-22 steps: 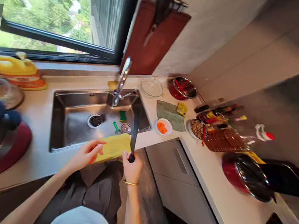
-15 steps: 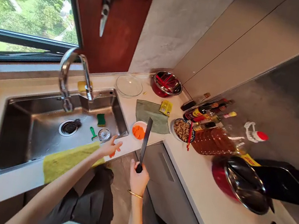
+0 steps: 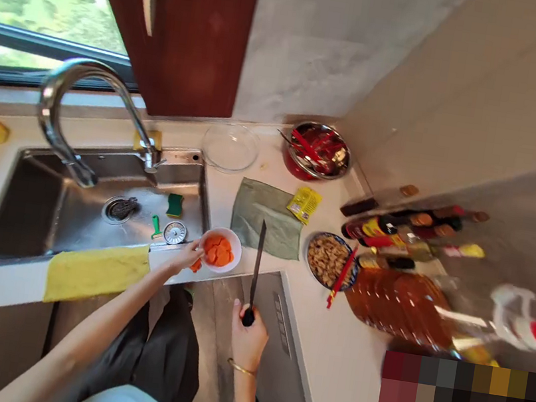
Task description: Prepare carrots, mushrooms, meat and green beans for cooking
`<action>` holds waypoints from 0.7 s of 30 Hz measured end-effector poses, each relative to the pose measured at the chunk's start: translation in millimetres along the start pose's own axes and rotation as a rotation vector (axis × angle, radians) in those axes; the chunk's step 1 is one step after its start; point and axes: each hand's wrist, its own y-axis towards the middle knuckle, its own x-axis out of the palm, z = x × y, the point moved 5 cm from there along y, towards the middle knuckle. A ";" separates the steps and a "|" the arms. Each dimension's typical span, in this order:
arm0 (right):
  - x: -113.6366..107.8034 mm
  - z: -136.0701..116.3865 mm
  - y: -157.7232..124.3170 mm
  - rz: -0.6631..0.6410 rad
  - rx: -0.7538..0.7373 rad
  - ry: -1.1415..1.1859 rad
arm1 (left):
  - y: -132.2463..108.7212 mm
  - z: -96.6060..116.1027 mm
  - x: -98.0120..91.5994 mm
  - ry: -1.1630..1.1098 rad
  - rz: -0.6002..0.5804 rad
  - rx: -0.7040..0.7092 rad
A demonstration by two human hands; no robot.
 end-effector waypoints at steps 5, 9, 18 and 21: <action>12.6 -66.9 -6.5 -0.155 -0.242 0.063 | -128.0 -1.6 -84.9 -0.212 0.136 0.152; 64.7 -163.7 -16.2 -0.424 -0.513 0.140 | -278.1 9.8 -184.8 -0.323 0.386 0.330; 200.5 -364.2 -142.8 -0.809 -0.784 0.298 | -543.2 11.1 -450.9 -0.315 0.896 0.441; 241.4 -412.7 -197.4 -0.833 -0.764 0.337 | -563.3 4.2 -543.8 -0.325 0.836 0.352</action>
